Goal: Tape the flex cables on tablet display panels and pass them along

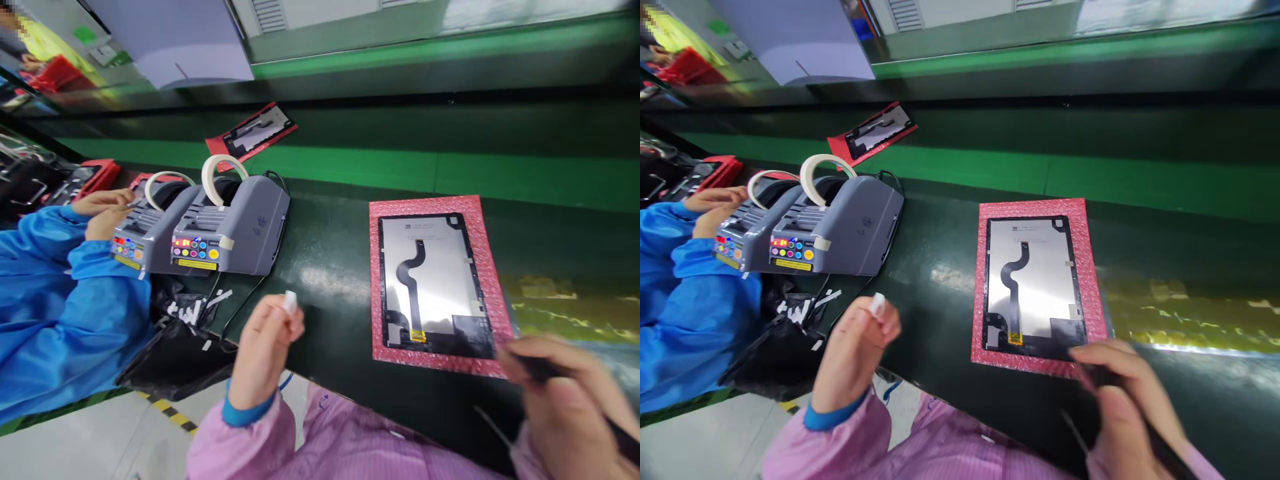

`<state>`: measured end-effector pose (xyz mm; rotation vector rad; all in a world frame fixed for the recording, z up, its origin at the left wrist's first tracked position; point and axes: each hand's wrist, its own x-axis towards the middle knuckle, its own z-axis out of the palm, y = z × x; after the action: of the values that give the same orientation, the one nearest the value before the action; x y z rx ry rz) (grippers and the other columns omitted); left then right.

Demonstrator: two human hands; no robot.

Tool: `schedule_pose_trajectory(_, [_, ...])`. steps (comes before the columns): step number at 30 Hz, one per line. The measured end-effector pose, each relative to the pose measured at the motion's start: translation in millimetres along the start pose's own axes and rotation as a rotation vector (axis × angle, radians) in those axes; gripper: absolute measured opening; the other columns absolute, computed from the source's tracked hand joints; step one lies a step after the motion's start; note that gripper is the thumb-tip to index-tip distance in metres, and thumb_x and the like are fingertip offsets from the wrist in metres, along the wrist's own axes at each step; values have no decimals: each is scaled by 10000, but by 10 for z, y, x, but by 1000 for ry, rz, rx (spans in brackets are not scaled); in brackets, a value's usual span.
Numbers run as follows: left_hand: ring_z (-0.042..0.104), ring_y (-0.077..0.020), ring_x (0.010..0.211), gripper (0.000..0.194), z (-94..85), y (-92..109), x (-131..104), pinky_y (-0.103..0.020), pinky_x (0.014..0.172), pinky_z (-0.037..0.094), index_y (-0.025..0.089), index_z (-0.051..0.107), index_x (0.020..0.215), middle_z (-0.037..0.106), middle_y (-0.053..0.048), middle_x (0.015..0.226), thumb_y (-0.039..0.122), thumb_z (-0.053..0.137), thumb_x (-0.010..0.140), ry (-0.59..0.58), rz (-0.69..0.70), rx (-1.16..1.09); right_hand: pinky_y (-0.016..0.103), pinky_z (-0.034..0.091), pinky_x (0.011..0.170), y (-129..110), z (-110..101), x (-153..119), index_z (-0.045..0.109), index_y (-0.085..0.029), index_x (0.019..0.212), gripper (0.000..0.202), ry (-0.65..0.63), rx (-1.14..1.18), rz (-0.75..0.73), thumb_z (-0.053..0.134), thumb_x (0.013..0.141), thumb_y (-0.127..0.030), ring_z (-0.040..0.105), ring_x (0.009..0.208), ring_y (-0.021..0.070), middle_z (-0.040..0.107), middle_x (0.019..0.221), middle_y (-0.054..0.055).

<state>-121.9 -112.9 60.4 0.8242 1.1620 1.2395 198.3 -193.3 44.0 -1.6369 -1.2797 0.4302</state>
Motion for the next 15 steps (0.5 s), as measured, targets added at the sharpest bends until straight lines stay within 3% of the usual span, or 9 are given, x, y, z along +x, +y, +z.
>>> schedule_pose_trajectory(3, [411, -106, 611, 396, 403, -205, -113, -249, 573, 337, 196, 570, 794, 486, 26, 694, 533, 741, 910, -231, -91, -17, 307, 540, 544, -345, 287, -81, 657, -316, 1001, 168, -261, 444, 146, 573, 1019, -460, 655, 646, 203, 668, 789, 46])
schedule_pose_trajectory(5, [401, -113, 623, 387, 581, -280, -143, -266, 591, 322, 199, 562, 807, 477, 22, 710, 535, 700, 941, -329, -109, -12, 261, 521, 573, -433, 427, -82, 612, -302, 997, 150, -359, 603, 212, 557, 1045, -433, 625, 652, 165, 634, 760, 6])
schedule_pose_trajectory(8, [410, -119, 642, 374, 708, -319, -156, -276, 616, 325, 200, 577, 820, 480, 18, 729, 532, 678, 959, -422, -110, 3, 235, 512, 631, -424, 497, -66, 588, -295, 1013, 131, -385, 713, 254, 554, 1059, -413, 613, 694, 143, 624, 780, -13])
schedule_pose_trajectory(15, [411, -116, 667, 388, 749, -378, -205, -260, 632, 342, 189, 594, 823, 481, 18, 737, 541, 690, 952, -497, -187, 28, 227, 495, 688, -389, 443, -73, 580, -284, 974, 123, -332, 722, 237, 563, 1065, -364, 580, 729, 130, 609, 802, -23])
